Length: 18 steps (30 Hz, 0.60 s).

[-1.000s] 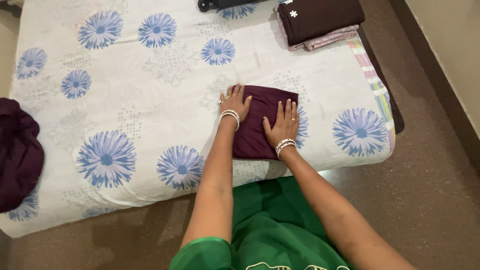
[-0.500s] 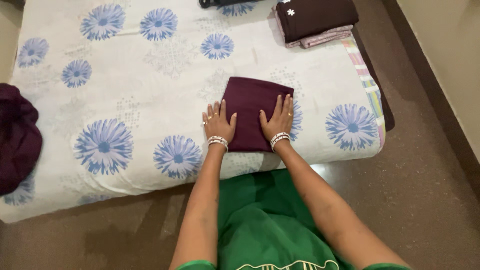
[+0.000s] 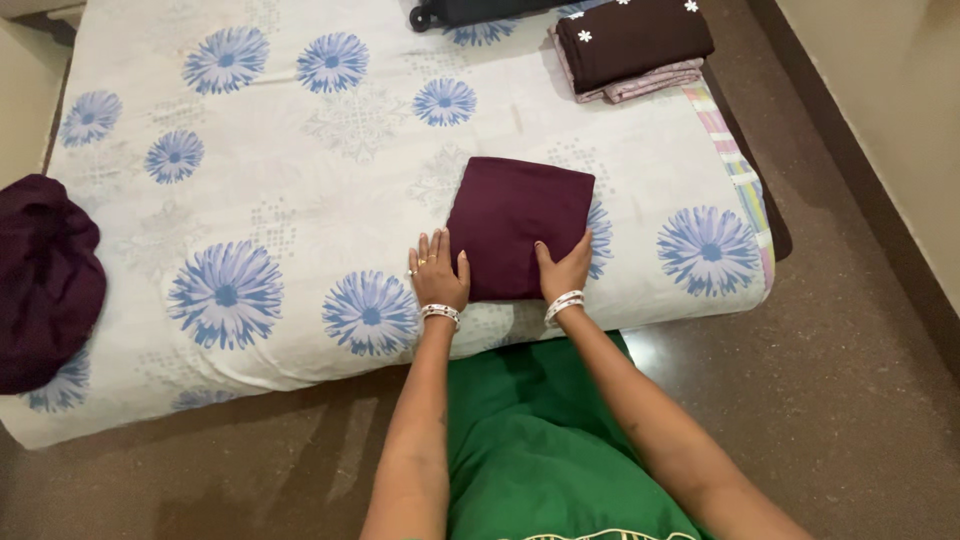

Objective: The person folds a maroon garment on a bed, smoothing and aligning it into a compact rectangle, then places it on a stack of folded clothes. The person then unfolds another maroon garment and begins folding it.

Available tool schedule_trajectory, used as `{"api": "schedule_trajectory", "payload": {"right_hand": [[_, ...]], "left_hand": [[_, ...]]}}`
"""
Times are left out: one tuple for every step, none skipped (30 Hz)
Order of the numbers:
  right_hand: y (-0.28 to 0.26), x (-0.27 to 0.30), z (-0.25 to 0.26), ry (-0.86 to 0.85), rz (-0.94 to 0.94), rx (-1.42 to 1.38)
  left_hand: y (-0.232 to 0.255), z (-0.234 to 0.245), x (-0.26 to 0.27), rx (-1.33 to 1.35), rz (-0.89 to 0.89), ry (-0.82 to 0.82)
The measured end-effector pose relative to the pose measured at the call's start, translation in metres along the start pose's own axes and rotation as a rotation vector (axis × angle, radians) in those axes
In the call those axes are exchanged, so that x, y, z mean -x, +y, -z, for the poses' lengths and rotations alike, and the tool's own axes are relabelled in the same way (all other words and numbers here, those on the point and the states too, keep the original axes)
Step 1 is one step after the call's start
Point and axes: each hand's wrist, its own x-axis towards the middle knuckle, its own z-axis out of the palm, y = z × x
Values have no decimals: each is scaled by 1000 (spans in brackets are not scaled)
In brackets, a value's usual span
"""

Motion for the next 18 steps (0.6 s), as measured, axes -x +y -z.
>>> {"api": "schedule_trajectory", "payload": {"right_hand": [[-4, -3, 3, 27, -25, -20], [-8, -8, 7, -43, -143, -155], [-11, -15, 14, -115, -260, -289], [-14, -21, 21, -190, -375, -423], [-18, -27, 26, -274, -480, -493], [-19, -33, 32, -359, -585, -561], [-19, -36, 37, -443, -692, -628], [-19, -38, 40, -459, -681, -652], [-19, -39, 42, -476, -671, -675], [-19, -40, 41, -496, -659, -699], [-18, -41, 40, -548, -707, -778], [-17, -42, 39, -600, -756, -858], [-17, -44, 38, -653, -806, -937], [-17, -49, 38, -682, -800, -919], [-19, -56, 37, -711, -793, -900], [-23, -64, 37, -738, -785, -882], [-29, -74, 37, -728, -778, -825], [-38, -85, 38, -718, -771, -766]], "left_hand": [[-1, -1, 0, 5, -2, 7], [-1, -1, 0, 12, 0, 10], [-2, -1, -1, 19, 2, 13], [-2, -1, 0, 27, 6, 16], [-3, -1, 0, 28, 5, 20], [-3, -1, 0, 30, 6, 23], [-3, -2, 1, 32, 6, 25], [-3, -2, 0, 43, 1, 33], [-3, -3, 0, 55, -4, 40], [-5, -3, 0, 64, -6, 50], [-6, -4, 1, 89, -10, 65], [-8, -4, 1, 112, -14, 80], [-8, -5, 2, 135, -19, 95], [-9, -5, 3, 148, -14, 105], [-10, -5, 3, 161, -9, 115], [-10, -6, 2, 176, -7, 125], [-10, -6, 2, 175, -4, 126], [-10, -7, 3, 174, 1, 127]]}}
